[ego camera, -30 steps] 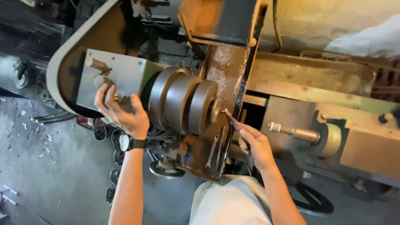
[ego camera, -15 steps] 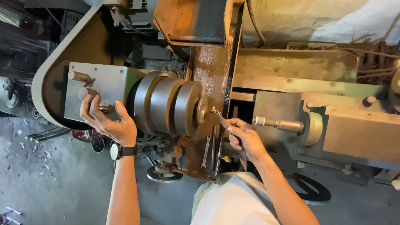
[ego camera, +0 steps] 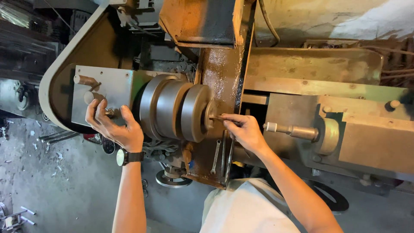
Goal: Measuring a metal part with calipers and operating a manual lathe machine.
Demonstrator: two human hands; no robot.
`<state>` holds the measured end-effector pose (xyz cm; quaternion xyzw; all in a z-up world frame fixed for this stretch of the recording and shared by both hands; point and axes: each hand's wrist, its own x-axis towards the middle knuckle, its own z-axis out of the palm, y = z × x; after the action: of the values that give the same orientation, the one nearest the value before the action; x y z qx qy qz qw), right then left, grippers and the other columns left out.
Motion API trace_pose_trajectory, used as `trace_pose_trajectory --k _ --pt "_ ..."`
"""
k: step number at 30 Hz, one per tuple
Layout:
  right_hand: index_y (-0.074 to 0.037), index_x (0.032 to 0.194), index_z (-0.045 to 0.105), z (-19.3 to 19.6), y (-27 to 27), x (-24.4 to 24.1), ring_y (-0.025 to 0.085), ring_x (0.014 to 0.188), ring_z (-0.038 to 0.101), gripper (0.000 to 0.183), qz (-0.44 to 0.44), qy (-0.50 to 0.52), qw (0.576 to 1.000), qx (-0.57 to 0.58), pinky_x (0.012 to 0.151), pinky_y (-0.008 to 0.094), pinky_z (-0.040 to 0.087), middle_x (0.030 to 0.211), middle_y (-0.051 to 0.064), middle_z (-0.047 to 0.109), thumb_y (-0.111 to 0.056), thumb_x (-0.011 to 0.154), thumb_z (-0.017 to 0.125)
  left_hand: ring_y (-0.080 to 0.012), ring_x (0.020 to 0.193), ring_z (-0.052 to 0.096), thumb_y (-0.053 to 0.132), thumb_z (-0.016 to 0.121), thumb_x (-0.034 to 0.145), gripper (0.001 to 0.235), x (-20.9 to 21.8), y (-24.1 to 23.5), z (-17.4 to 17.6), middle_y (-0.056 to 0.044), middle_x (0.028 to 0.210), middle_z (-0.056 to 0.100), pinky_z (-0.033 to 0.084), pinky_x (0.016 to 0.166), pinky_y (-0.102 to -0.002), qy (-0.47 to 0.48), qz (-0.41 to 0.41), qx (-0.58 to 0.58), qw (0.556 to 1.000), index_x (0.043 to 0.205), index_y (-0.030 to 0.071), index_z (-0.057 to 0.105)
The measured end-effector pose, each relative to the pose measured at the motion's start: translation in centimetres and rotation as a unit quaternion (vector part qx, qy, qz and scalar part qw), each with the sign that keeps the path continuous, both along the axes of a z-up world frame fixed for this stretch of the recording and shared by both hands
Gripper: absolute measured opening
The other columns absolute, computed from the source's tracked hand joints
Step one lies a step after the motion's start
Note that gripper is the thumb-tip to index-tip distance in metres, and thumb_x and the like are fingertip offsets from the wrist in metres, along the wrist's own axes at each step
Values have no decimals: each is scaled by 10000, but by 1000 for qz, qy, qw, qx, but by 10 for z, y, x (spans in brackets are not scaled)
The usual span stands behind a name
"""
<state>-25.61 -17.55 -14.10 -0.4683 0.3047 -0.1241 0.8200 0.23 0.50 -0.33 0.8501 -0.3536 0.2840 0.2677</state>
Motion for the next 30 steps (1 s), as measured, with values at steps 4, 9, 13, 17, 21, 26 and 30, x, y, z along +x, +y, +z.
trace_pose_trajectory --k 4,9,13,17,21,26,30 --pt "-39 1162 782 24 -9 9 42 628 555 244 30 29 983 -179 562 243 493 741 20 714 -118 951 688 -406 1393 479 169 674 1039 375 2 3 -3 -186 1472 488 411 1178 -554 -12 1 11 1000 1343 -18 559" --pt "-30 1174 720 24 -16 15 239 895 761 265 22 -120 898 -423 778 330 612 1052 166 747 -60 917 659 -407 1387 473 192 653 1063 371 1 2 -1 -192 1461 470 442 1162 -538 8 -16 -2 1000 1345 -28 554" --pt "-24 1130 729 35 -22 20 359 790 701 316 90 -65 861 -496 679 414 568 903 182 724 -80 820 700 -399 1390 474 194 649 1067 364 2 2 -2 -183 1463 479 436 1122 -513 1 -8 7 1000 1342 -25 557" --pt "-21 1205 673 56 -28 16 380 761 673 400 157 -52 846 -507 667 456 544 827 190 681 -78 810 692 -398 1378 483 210 654 1061 362 2 2 0 -186 1442 489 423 1147 -539 -1 -4 7 1000 1321 -26 569" --pt "30 1305 608 66 -30 13 411 751 660 553 209 -40 833 -510 665 476 534 820 228 668 -78 767 681 -399 1393 484 207 645 1067 345 3 3 -2 -191 1450 495 407 1143 -534 -3 -4 2 1000 1314 -23 570" --pt "60 1396 542 48 -29 12 361 677 665 635 230 -47 881 -411 676 414 548 797 257 650 -77 785 646 -396 1368 484 214 647 1073 350 5 3 -4 -191 1447 498 405 1145 -534 -6 -7 0 1000 1324 -19 570" --pt "24 1432 522 38 -25 13 179 579 662 642 240 -62 937 -246 634 311 564 670 123 673 -41 793 550 -398 1378 494 216 643 1066 348 3 2 -2 -185 1443 506 409 1138 -532 -3 -14 -5 1000 1321 -9 572"
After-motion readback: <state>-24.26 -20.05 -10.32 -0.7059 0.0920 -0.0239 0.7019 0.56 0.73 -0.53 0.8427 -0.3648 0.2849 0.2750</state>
